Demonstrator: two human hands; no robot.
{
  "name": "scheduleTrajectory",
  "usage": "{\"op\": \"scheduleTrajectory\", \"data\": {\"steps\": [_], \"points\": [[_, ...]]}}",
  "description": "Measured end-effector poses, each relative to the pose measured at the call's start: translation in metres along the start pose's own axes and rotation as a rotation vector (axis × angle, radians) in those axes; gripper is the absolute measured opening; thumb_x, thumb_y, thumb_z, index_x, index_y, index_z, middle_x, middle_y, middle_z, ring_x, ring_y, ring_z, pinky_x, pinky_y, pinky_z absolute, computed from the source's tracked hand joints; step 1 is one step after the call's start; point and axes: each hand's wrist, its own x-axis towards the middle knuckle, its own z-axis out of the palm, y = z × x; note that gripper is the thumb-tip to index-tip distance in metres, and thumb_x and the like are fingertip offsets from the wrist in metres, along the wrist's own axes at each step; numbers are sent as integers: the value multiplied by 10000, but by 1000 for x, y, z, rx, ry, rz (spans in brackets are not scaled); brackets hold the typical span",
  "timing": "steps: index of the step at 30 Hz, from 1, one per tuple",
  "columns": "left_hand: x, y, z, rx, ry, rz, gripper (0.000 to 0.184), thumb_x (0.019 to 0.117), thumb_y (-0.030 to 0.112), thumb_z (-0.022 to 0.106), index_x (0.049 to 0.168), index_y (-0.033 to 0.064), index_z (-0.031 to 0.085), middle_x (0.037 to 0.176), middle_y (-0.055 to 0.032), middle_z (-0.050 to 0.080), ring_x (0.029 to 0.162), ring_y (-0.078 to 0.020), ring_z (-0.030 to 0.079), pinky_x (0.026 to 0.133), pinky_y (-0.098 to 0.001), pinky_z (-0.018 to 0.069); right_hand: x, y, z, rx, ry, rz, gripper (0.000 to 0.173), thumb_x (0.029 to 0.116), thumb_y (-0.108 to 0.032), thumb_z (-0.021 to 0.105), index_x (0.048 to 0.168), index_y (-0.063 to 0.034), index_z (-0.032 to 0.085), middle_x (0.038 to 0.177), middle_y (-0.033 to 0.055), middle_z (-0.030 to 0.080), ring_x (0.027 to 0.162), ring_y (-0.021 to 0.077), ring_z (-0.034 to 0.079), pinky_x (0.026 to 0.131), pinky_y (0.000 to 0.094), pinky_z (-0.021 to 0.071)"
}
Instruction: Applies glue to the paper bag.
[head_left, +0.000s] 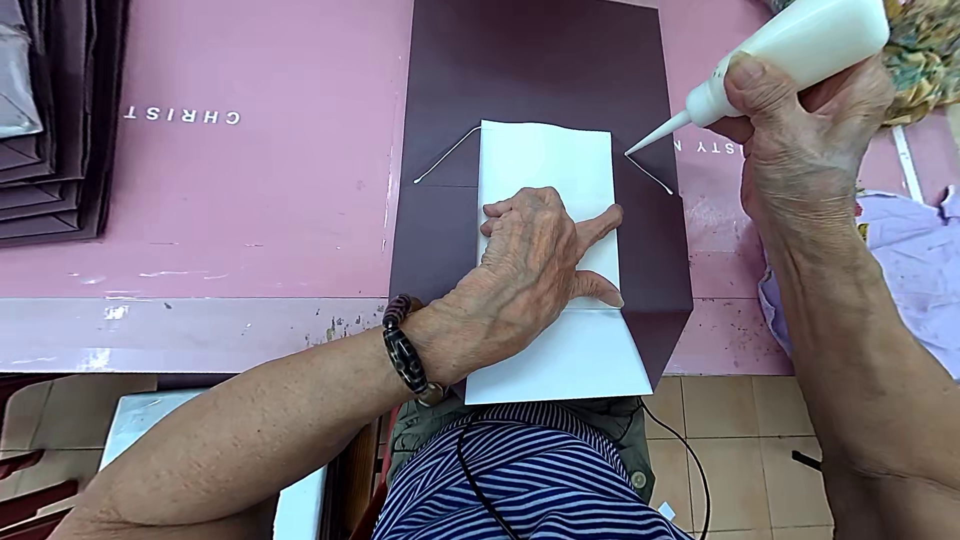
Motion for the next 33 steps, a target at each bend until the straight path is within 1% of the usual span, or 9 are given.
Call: {"op": "scheduleTrajectory", "data": {"steps": [4, 7, 9, 12, 14, 18, 22, 27, 33], "points": [[-2, -4, 3, -49, 53, 24, 828, 902, 813, 401, 1580, 339, 417, 872, -184, 571, 754, -351, 552, 606, -439, 400, 9, 3, 9, -15, -32, -18, 504, 916, -154, 766, 1267, -21, 430, 1067, 38, 663, 936, 191, 744, 822, 388, 674], [-10, -10, -1, -95, 106, 65, 935, 894, 818, 411, 1561, 164, 458, 823, -144, 571, 708, -318, 543, 584, -416, 398, 13, 4, 14, -21, -45, -30, 496, 910, -158, 778, 1251, -20, 445, 1057, 39, 672, 930, 190, 747, 811, 383, 677], [-19, -16, -6, -118, 124, 76, 905, 937, 761, 409, 1401, 0, 563, 823, -143, 582, 683, -322, 576, 564, -418, 432, 15, 5, 17, -21, -52, -34, 494, 906, -158, 781, 1245, -19, 450, 1051, 43, 672, 924, 192, 746, 806, 382, 677], [-31, -27, -9, -75, 66, 85, 555, 1057, 504, 423, 1099, -14, 616, 859, -118, 540, 737, -301, 598, 562, -378, 450, 17, 5, 20, -36, -59, -42, 494, 908, -162, 777, 1247, -14, 449, 1056, 49, 672, 926, 194, 746, 805, 380, 678], [-37, -33, -8, -94, 46, 113, 348, 1061, 280, 499, 1136, -29, 641, 999, -181, 608, 889, -339, 639, 676, -399, 515, 19, 3, 20, -28, -56, -45, 472, 910, -149, 773, 1237, -14, 461, 1060, 52, 676, 934, 199, 747, 814, 385, 677], [-43, -44, -6, -159, 39, 154, 298, 1011, 94, 554, 1273, -20, 639, 1226, -251, 627, 1144, -403, 633, 922, -433, 547, 16, -15, 13, 53, -20, -35, 392, 942, -100, 729, 1217, -20, 461, 1063, 71, 683, 949, 232, 743, 848, 418, 666], [-41, -47, -6, -165, 79, 184, 262, 940, 7, 597, 1191, -4, 671, 1147, -229, 643, 1159, -418, 600, 934, -460, 529, -3, -29, 2, 8, 8, -44, 431, 948, -137, 725, 1244, -55, 423, 1074, 33, 657, 940, 209, 737, 838, 414, 668], [-42, -55, -4, -111, 150, 214, 277, 926, 10, 583, 1164, 69, 712, 1068, -148, 657, 1063, -370, 574, 829, -474, 432, -22, -25, -8, -52, 16, -14, 475, 927, -166, 755, 1257, -86, 422, 1078, -5, 670, 959, 186, 738, 836, 404, 667], [-52, -76, 3, -235, 70, 158, 528, 926, -5, 585, 1395, 229, 647, 1429, -95, 581, 1271, -413, 536, 923, -599, 463, -27, -20, -7, -76, -7, -3, 476, 920, -143, 756, 1263, -76, 433, 1063, -23, 673, 941, 155, 740, 829, 371, 668]]}}
